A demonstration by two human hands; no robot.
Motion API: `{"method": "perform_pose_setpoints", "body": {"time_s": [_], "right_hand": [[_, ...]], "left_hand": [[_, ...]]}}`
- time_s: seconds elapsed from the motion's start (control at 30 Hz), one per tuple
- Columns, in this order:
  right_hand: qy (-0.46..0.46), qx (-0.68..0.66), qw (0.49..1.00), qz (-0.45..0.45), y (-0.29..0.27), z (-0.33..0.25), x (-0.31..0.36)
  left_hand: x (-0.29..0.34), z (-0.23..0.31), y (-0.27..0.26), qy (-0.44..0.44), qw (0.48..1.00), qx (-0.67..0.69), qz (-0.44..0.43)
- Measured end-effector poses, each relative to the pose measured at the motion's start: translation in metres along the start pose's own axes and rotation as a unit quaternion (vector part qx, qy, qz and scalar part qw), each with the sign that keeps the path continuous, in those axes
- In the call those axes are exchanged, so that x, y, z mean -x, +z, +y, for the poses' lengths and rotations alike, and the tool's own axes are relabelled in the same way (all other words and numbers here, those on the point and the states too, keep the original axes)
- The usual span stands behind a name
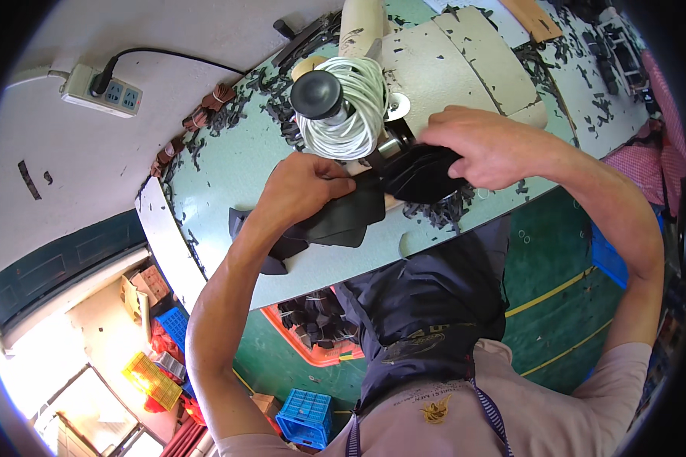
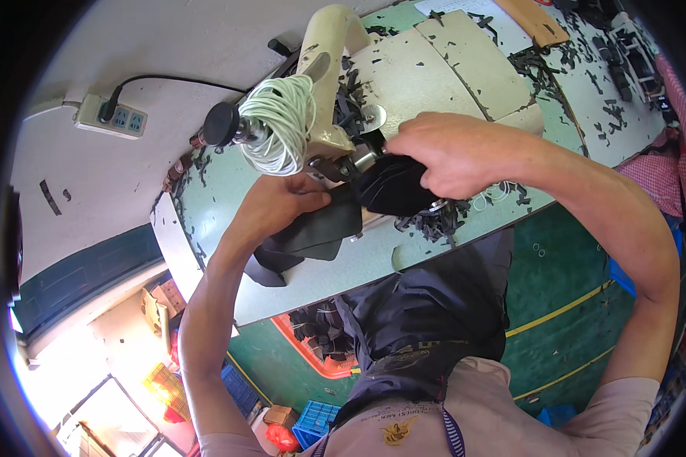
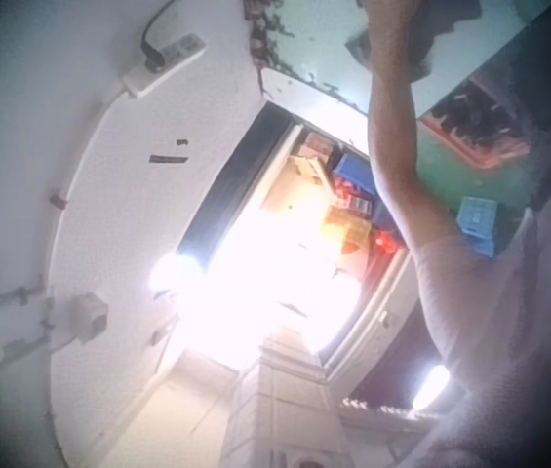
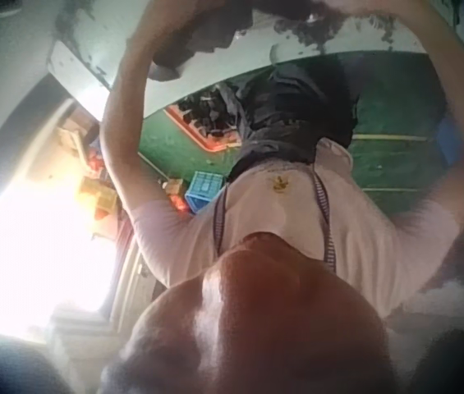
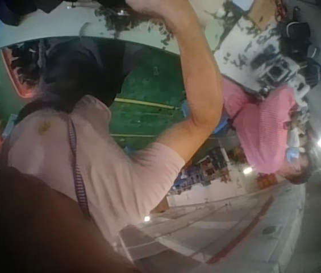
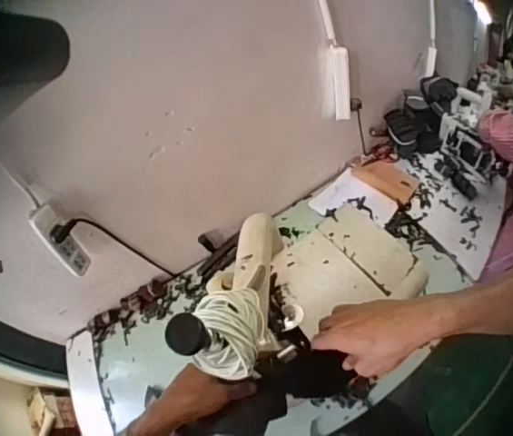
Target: The person is skiving or thinning the edges of black leather shoe components using a specialized industrial machine, then stacking and bundling them.
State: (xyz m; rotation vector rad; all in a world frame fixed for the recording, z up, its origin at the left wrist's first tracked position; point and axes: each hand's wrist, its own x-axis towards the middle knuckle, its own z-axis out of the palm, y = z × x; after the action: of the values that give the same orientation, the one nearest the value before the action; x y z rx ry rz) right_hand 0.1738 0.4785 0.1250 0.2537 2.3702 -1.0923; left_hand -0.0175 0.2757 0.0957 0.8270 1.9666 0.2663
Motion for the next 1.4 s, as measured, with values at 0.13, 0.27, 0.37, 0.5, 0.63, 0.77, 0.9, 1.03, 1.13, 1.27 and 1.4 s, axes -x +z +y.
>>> {"method": "perform_pose_setpoints", "body": {"time_s": [0.13, 0.27, 0.37, 0.5, 0.63, 0.77, 0.9, 1.03, 1.13, 1.27, 1.4], "right_hand": [[-0.190, 0.097, 0.971, 0.103, 0.013, 0.023, -0.012], [-0.046, 0.075, 0.996, -0.020, -0.001, -0.008, -0.019], [-0.001, -0.015, 1.000, 0.014, 0.003, -0.005, -0.006], [-0.021, 0.069, 0.996, -0.047, -0.008, 0.001, 0.003], [-0.165, 0.068, 0.980, 0.084, 0.011, 0.010, -0.012], [0.021, 0.036, 0.999, -0.020, 0.002, -0.011, -0.006], [-0.075, 0.059, 0.982, 0.166, 0.018, -0.004, 0.036], [-0.087, 0.203, 0.907, 0.358, 0.041, 0.013, 0.038], [-0.052, 0.098, 0.905, 0.411, 0.048, 0.019, 0.050], [-0.054, -0.382, 0.773, 0.504, 0.066, 0.043, 0.095], [0.022, -0.555, 0.574, 0.602, 0.092, 0.123, 0.133]], "left_hand": [[-0.006, 0.009, 0.004, 0.020, 0.999, -0.034, 0.006], [-0.005, -0.006, 0.009, 0.111, 0.991, 0.033, 0.067], [0.000, -0.009, 0.005, 0.050, 0.998, 0.041, 0.026], [0.002, 0.014, 0.001, -0.021, 0.999, -0.018, 0.044], [-0.007, 0.005, 0.023, 0.124, 0.981, 0.007, 0.150], [0.012, -0.024, 0.018, -0.033, 0.986, 0.148, 0.069], [0.049, -0.106, 0.049, -0.113, 0.951, 0.228, 0.176], [0.045, -0.152, 0.101, -0.164, 0.952, 0.036, 0.255], [0.016, -0.138, 0.104, -0.245, 0.922, -0.147, 0.260], [-0.009, -0.132, 0.113, -0.310, 0.876, -0.178, 0.326], [-0.014, -0.132, 0.116, -0.321, 0.870, -0.162, 0.338]]}}
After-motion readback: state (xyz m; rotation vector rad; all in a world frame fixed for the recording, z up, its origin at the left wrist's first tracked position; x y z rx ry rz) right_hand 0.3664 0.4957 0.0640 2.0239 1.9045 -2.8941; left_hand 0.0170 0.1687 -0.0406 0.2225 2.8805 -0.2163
